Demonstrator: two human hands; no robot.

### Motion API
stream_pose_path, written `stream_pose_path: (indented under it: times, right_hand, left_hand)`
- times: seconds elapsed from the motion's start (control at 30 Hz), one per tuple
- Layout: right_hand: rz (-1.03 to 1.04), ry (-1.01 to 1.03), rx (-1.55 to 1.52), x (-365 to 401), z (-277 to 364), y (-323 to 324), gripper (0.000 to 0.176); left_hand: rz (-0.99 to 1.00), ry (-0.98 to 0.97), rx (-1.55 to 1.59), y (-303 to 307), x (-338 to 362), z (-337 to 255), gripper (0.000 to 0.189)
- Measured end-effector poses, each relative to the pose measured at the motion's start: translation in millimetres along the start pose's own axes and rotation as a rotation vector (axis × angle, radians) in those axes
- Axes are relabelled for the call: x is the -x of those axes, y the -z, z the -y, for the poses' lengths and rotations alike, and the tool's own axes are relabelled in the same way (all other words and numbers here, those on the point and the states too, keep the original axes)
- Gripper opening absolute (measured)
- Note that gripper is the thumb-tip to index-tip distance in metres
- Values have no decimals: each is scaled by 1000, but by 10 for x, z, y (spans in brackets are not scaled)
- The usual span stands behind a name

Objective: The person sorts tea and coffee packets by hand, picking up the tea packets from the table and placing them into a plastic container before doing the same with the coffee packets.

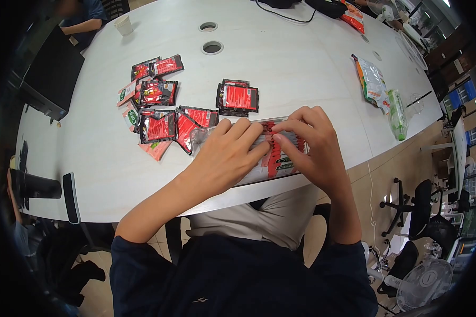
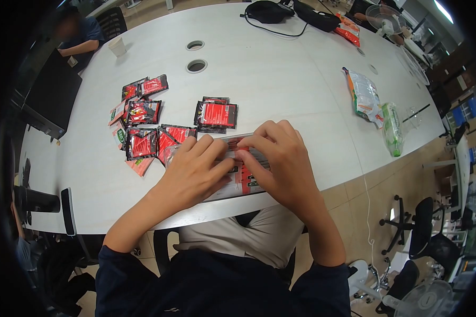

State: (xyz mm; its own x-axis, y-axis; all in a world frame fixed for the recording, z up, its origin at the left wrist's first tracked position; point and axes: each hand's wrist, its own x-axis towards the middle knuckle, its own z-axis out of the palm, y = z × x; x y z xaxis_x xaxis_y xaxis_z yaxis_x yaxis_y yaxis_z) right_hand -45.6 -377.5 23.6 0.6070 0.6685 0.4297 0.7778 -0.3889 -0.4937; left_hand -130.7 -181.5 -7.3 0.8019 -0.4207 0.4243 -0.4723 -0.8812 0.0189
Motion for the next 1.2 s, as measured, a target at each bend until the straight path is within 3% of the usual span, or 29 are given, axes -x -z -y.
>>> stream_pose_path:
  times: [0.37,0.43,0.53,0.67,0.8,0.87,0.9,0.93,1.0,1.13,1.2]
  right_hand:
    - [-28,15,-9,-15,15,27,10]
    - [-37,49,-28,-45,30,21,10]
    - [-38,61,-58,-78,42,3,10]
    - [-91,68,-86,-252,-27,-40,7]
    - [-179,4,-229,-588,-310,-141,11]
    - [-236,-53,-276,-806,-587,-305,17]
    - [-287,-121,-309,-872,-745,-411,23]
    - [-300,-124,-320,-895,-914,-534,23]
    - [-385,-224,-353,-895,-1251,-787,31]
    - [-411,-270,-474,-784,-1560,-994,35]
    - [-431,-319,-511,-760,-1567,-955,37]
  left_hand:
    - [-33,-43,-36,-60,-23,47,34]
    - [-51,-63,6,-19,-33,56,22]
    - [-48,-68,48,-52,2,84,34]
    - [-121,-53,129,162,74,157,29]
    - [-352,256,263,505,323,499,21]
    - [-343,481,370,568,630,835,20]
    - [-331,641,382,620,807,934,29]
    - [-321,633,370,654,961,983,29]
    - [-135,873,248,653,1206,991,46]
    - [44,842,125,509,1392,966,60]
    - [127,992,172,492,1281,994,67]
